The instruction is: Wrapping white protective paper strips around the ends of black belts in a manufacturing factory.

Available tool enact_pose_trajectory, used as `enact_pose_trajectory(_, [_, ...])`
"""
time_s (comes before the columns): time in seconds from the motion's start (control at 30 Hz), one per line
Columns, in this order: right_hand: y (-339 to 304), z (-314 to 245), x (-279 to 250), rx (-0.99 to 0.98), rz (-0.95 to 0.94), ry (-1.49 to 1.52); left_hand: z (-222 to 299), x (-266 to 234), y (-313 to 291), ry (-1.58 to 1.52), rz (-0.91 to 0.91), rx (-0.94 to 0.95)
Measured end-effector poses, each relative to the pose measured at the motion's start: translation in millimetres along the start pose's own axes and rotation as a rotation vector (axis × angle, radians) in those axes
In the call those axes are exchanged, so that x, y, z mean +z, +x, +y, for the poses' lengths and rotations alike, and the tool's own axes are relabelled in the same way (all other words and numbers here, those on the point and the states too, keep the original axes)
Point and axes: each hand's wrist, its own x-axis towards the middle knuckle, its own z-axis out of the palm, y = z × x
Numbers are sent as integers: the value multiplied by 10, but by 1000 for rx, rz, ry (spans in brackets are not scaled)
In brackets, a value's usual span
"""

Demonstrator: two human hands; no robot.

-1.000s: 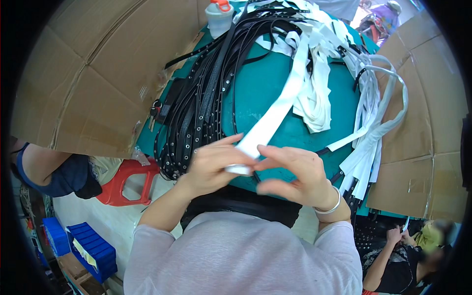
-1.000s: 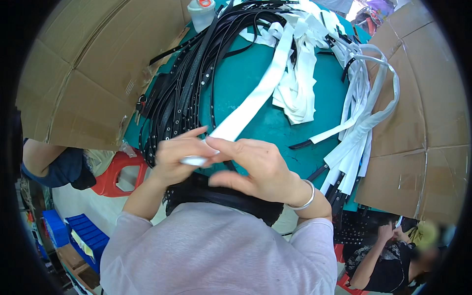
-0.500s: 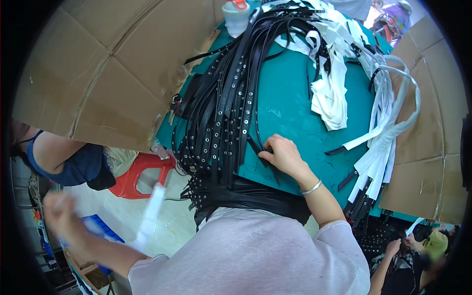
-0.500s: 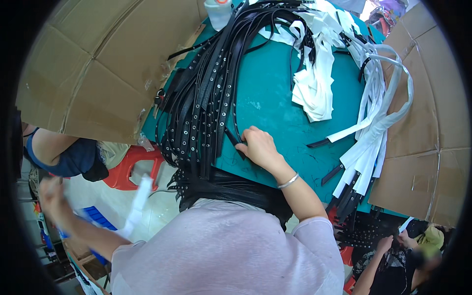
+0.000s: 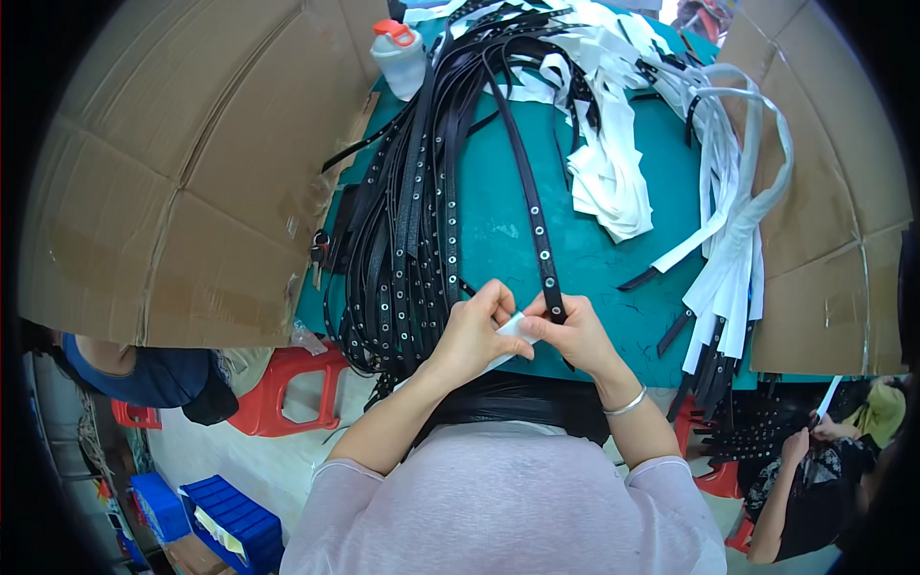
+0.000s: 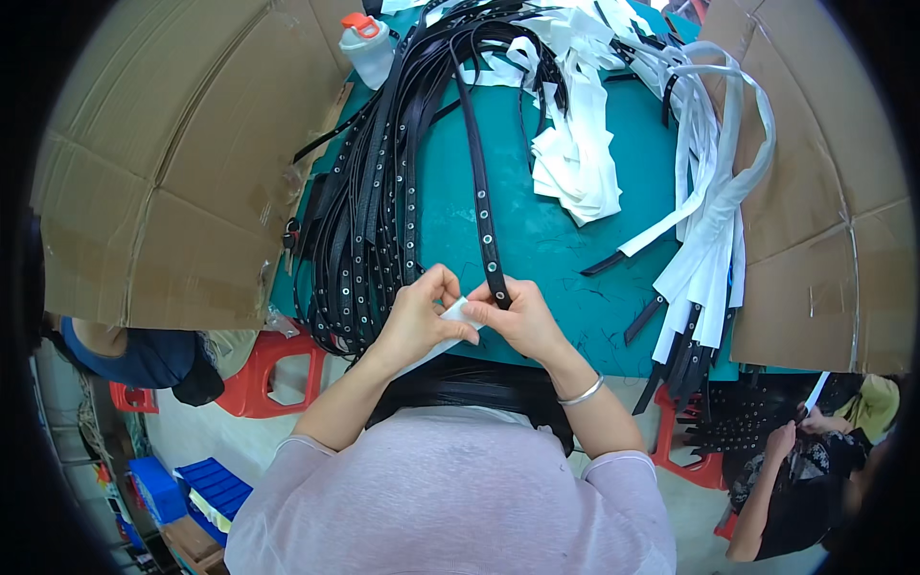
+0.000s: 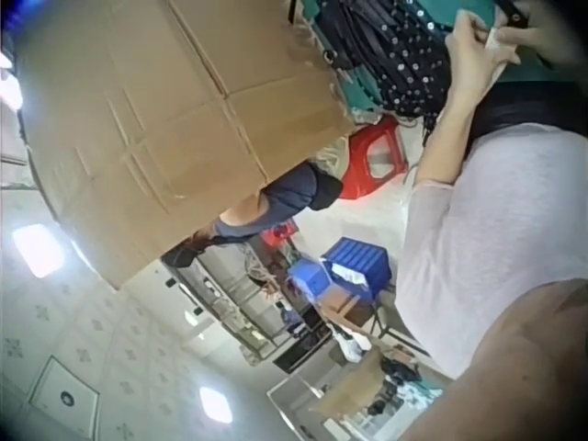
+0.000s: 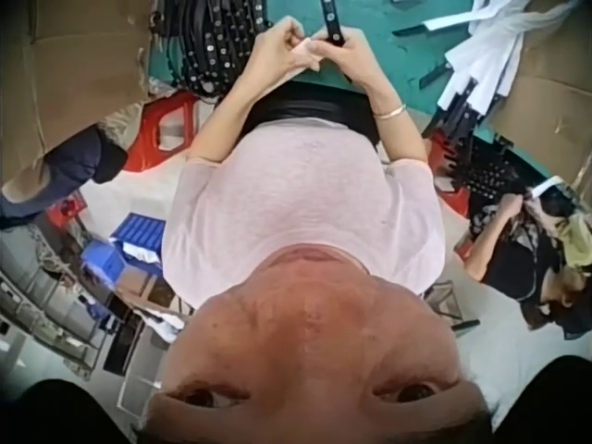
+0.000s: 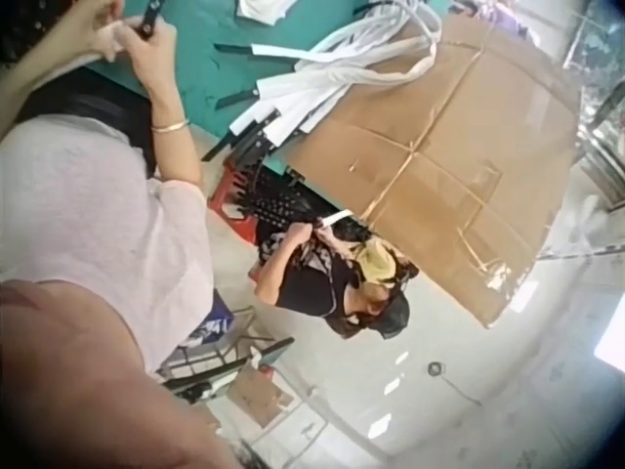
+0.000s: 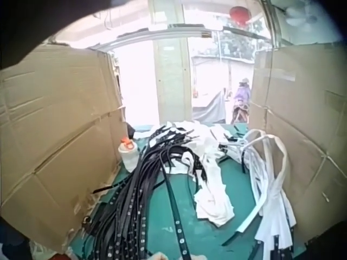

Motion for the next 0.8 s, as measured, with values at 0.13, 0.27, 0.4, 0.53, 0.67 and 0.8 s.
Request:
enact_pose_trajectory(0.13, [-10,39,-22,-109,114,-145,-127,15,-19,-305,-100,-102])
enact_pose_trajectory(0.27, [-23,13,-20,-48,71,-170,-269,20,-74,-402,-126,-114])
enact_pose_trajectory(0.4, [-58,84,-4,41,48,-100,-324,78,-139,-411,-85,-80])
enact_pose_trajectory(0.53, [-75,105,-45,123,147,232,-343,100,-149,-357,25,-10])
enact_pose_trajectory(0.67, [0,3,-300,-322,52,417,-373,37,-100,-204,61,-54])
enact_pose_trajectory(0.8, [-4,-352,-313,-207,-135,317,-244,42,-96,-445,36,-166])
